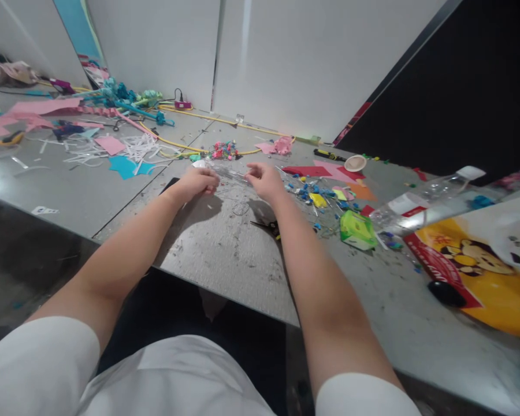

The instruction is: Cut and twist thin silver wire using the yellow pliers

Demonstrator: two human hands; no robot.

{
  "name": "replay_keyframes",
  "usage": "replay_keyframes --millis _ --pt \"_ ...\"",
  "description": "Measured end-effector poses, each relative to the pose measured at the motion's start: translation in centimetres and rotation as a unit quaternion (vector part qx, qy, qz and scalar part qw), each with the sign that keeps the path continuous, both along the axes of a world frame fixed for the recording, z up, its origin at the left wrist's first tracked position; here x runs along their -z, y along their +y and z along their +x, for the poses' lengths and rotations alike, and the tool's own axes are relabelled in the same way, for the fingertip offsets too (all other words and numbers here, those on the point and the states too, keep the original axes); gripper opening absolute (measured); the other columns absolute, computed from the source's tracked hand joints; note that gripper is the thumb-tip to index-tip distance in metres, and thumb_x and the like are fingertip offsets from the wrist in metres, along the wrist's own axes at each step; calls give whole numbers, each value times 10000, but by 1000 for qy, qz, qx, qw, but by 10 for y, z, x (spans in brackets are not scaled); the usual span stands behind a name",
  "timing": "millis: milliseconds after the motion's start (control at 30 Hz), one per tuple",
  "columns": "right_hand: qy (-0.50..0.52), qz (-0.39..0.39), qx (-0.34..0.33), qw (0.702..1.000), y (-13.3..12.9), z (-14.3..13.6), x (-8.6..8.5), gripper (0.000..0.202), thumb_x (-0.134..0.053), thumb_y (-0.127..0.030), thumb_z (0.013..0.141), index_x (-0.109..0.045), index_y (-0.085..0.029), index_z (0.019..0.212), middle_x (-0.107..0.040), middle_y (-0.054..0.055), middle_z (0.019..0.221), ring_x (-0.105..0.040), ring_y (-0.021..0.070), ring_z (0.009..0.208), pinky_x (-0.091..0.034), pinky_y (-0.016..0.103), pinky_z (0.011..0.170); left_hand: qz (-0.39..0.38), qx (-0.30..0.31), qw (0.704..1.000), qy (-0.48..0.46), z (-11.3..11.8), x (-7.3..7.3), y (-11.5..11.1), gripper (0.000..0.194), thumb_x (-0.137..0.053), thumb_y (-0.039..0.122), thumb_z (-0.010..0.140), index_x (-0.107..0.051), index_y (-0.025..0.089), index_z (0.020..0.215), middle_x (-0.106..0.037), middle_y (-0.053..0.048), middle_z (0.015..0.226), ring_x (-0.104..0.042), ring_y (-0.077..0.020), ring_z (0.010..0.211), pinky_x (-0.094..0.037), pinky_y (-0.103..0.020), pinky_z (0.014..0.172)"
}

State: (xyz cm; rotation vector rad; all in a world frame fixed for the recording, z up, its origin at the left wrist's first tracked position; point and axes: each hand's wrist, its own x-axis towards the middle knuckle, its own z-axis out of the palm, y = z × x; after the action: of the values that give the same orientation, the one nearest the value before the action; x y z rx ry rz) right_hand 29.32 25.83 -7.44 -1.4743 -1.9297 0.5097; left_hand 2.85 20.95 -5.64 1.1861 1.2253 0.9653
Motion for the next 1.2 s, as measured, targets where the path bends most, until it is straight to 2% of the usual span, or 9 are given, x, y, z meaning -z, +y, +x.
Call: replay_keyframes --millis 133,267,400,567,733,833,933,1067,1200 --pt "108 20 14 994 7 15 -15 374 -963 -278 1113 -898 -187 1470 -935 100 1175 -898 275 1063 -746 455 1115 -36 146 984 101 -4 5 -3 206 -901 15 783 -805 195 762 -739 -28 691 -664 -150 690 -591 -270 728" --pt "65 34 11 997 1 28 -34 300 -852 -151 1182 -864 -137 1482 -937 134 1226 -868 260 1097 -706 463 1173 -49 195 971 132 -8 9 -2 208 -996 79 780 -843 216 814 -823 -50 817 -738 -181 766 -684 -358 870" --pt "-27 58 38 997 -5 39 -43 352 -802 -101 1187 -862 -156 1529 -951 156 1292 -854 293 1188 -649 484 1274 -56 212 964 152 -8 9 0 239 -1035 102 839 -831 227 845 -812 -27 846 -759 -173 787 -694 -353 916" --pt "-155 80 76 982 -7 36 -26 454 -637 -128 1218 -856 -154 1615 -920 203 1482 -823 346 1424 -602 491 1351 -59 190 970 138 -8 9 0 272 -1003 80 907 -781 214 823 -765 -15 797 -747 -156 790 -676 -303 903" --pt "-251 10 106 962 -7 26 -4 463 -652 -191 1196 -912 -189 1580 -878 235 1625 -782 422 1565 -652 529 1331 -59 203 968 134 -7 9 -3 286 -1028 105 896 -761 208 893 -804 -27 826 -764 -167 795 -689 -304 881" --pt "-248 -31 100 963 -4 23 -1 413 -720 -275 1192 -947 -179 1524 -914 241 1549 -836 430 1491 -668 529 1318 -42 243 961 128 -6 7 -5 260 -1026 116 888 -782 201 915 -806 -25 836 -769 -171 784 -701 -316 870" --pt "-223 -47 83 970 1 23 -4 388 -710 -254 1179 -973 -189 1457 -962 206 1438 -876 410 1436 -672 515 1318 -33 287 950 121 -7 4 -6 196 -993 117 863 -817 194 901 -814 -26 854 -760 -158 751 -685 -298 831" --pt "-197 -69 109 972 6 22 -2 290 -776 -168 1087 -1010 -212 1254 -982 213 1300 -902 448 1366 -715 516 1232 -58 336 922 181 -5 -1 -12 133 -981 162 848 -861 215 868 -857 -34 879 -795 -179 755 -660 -300 803" --pt "-178 -51 117 976 3 15 6 174 -858 -220 1089 -999 -199 1189 -968 229 1158 -911 474 1264 -725 527 1173 -37 362 903 230 7 -2 -24 135 -992 167 847 -884 243 819 -847 -39 829 -805 -214 756 -653 -334 814"
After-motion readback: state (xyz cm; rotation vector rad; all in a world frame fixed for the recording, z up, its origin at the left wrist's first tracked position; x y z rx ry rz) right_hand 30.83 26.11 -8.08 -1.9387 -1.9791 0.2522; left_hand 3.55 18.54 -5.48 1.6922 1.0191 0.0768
